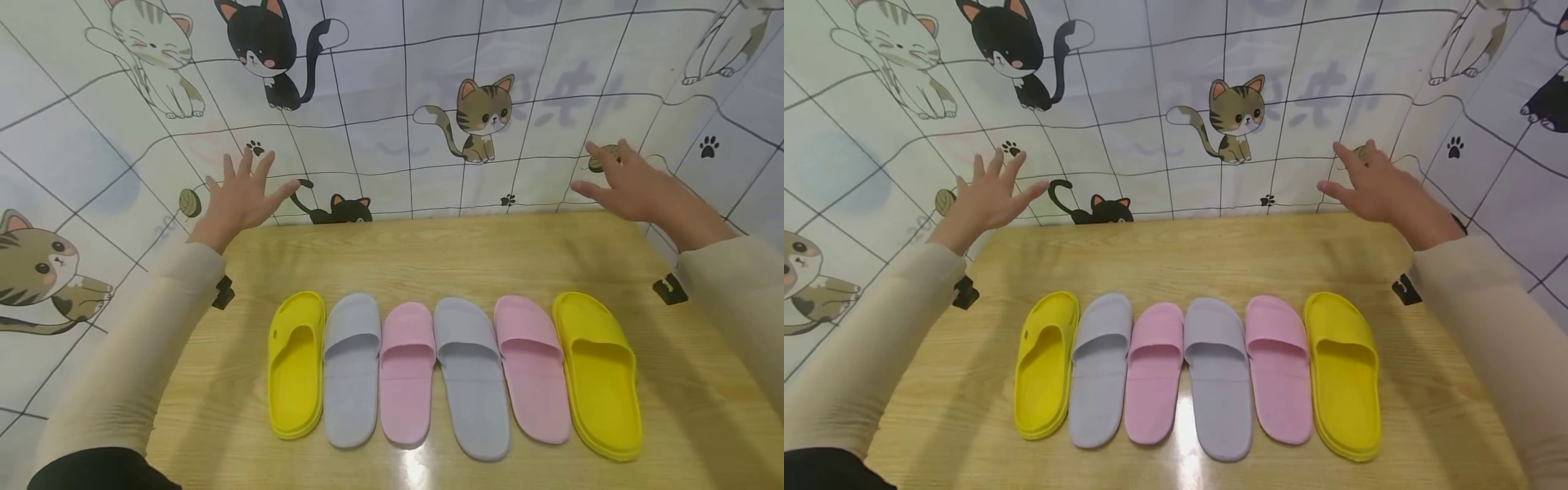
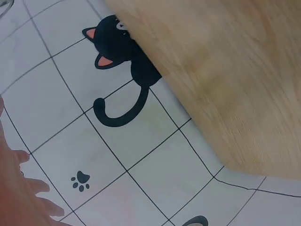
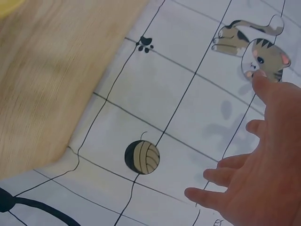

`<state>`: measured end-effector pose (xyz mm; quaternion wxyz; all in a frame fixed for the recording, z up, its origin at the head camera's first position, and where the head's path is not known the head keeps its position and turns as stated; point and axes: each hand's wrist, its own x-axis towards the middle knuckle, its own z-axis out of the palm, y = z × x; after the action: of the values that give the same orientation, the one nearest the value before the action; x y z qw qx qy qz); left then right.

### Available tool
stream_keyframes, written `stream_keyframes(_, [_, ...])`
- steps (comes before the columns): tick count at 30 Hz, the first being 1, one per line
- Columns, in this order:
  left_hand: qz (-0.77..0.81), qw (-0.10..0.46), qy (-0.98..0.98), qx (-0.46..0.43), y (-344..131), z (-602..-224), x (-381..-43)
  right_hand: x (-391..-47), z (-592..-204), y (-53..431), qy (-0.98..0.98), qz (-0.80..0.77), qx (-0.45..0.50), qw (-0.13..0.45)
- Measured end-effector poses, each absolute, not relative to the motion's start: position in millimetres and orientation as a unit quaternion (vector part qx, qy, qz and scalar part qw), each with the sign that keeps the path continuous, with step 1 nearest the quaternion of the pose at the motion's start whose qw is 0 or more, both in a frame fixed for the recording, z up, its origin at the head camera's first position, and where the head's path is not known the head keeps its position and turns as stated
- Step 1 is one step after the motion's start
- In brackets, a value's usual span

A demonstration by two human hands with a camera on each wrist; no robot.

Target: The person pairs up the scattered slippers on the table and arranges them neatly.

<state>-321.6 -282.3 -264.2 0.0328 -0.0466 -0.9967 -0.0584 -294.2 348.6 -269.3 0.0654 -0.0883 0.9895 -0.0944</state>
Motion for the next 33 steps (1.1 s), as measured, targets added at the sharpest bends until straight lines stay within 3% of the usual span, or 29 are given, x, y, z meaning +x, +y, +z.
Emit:
stream_keyframes(7, [-0.039, 0.001, -0.997, -0.067, -280, -286, -295, -261, -279, 340, 0.988, -0.071, -0.098, 0.094])
stream_keyframes(20, [-0.046, -0.040, -0.992, -0.107, -279, -326, -238, -209, -332, 339, 0.979, -0.100, -0.146, 0.105])
stream_keyframes(27, [-0.088, -0.147, -0.980, -0.099, -274, -345, -208, -182, -353, 334, 0.969, -0.112, -0.166, 0.144])
stream_keyframes(33, [-0.094, -0.216, -0.966, -0.104, -264, -356, -186, -163, -363, 330, 0.950, -0.133, -0.160, 0.233])
